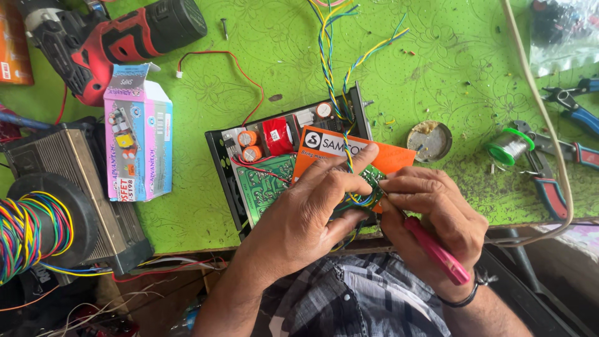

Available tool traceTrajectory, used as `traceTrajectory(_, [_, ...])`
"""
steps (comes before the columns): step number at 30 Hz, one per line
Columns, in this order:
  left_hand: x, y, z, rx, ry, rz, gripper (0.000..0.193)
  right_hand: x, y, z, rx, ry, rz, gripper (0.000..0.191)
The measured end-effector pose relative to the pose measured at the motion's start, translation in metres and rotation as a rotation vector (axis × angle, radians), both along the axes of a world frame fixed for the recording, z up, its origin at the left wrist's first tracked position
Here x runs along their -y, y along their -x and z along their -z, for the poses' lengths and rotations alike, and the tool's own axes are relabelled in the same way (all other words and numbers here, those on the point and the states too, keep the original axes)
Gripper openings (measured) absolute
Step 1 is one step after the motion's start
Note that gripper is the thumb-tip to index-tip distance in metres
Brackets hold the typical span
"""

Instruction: The person uses a soldering iron and solder wire to attach wires to a small green circuit board. They also use a screwdriver to adjust components on the board and a small orange card to support it during work.

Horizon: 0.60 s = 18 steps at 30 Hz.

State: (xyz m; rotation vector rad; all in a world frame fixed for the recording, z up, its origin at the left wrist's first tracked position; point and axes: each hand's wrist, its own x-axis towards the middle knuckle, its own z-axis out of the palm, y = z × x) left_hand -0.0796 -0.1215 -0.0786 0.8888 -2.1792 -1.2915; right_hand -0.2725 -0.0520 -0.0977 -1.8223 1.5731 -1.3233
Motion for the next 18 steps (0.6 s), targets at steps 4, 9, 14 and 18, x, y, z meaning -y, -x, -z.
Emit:
traceTrajectory(4, [0.0002, -0.0003, -0.0006, -0.017, -0.005, 0.002, 0.048, 0.0004, -0.0011, -0.0014, 0.001, -0.015, 0.015, 0.02])
traceTrajectory(9, [-0.0002, -0.0001, 0.0, 0.003, -0.013, 0.006, 0.047, -0.0002, -0.0009, -0.0028, 0.006, -0.028, 0.012, 0.02])
traceTrajectory(14, [-0.0008, 0.0005, 0.0003, 0.007, -0.012, 0.002, 0.047, -0.0012, -0.0006, -0.0031, 0.001, -0.038, 0.004, 0.02])
traceTrajectory(18, [0.0007, -0.0005, 0.0006, 0.0, -0.005, -0.002, 0.047, -0.0005, -0.0003, -0.0015, 0.023, -0.026, 0.015, 0.02])
